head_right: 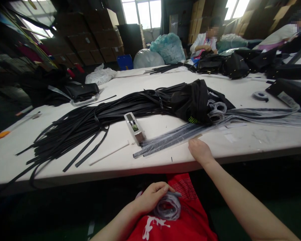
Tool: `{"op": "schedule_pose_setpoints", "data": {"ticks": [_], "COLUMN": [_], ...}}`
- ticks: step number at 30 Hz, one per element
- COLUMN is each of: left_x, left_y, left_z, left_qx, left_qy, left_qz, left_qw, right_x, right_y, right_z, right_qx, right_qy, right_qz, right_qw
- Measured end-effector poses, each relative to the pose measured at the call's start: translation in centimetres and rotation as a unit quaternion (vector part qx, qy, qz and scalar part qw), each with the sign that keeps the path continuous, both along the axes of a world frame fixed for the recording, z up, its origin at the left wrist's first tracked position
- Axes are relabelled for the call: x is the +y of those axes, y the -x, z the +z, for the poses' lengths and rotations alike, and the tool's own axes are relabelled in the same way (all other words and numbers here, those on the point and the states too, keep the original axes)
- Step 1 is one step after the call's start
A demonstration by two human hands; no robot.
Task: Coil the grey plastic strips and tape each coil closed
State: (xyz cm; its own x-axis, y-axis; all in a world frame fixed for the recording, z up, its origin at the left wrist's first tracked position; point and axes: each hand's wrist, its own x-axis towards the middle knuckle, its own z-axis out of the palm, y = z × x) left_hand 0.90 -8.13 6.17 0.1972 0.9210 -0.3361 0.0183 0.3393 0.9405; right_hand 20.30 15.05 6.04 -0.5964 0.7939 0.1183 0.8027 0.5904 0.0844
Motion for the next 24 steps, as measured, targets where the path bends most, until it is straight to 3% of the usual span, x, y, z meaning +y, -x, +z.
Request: {"op": "schedule_pose_setpoints", "data": {"ticks": [2,4,7,9,12,17,24], "left_x": [0.0,-0.1,-0.1,0.1,0.3,0.4,0.3], "left_y": [0.0,0.0,-0.1,-0.1,-0.2,-0.3,-0.3], "left_z": [-0.5,-0.8,-0.9,-0.8,-0.8,-1.5,-2.1], "left_qx": [-0.032,-0.074,-0.122,-0.138,-0.146,-0.167,-0.176], "left_qy": [0.022,0.058,0.111,0.120,0.099,0.129,0.149], "left_qz": [0.015,0.030,0.040,0.040,0.042,0.025,0.033], "left_qw": [0.999,0.995,0.985,0.982,0.983,0.977,0.972], "right_x": [-1.5,-3.9,-8.1,-10.4,-12.5,-13.8,-15.2], "right_y": [-1.1,-2.3,-4.0,-4.7,-4.8,-4.4,-4.4], "right_z": [1.6,3.6,6.8,8.3,9.1,8.7,10.0], "right_qx": [0.055,0.176,0.335,0.347,0.290,0.207,0.200], "right_qy": [-0.003,0.047,0.221,0.324,0.396,0.335,0.142], "right_qz": [-0.010,-0.011,0.034,0.075,0.136,0.192,0.280], "right_qw": [0.998,0.983,0.915,0.877,0.861,0.899,0.928]}}
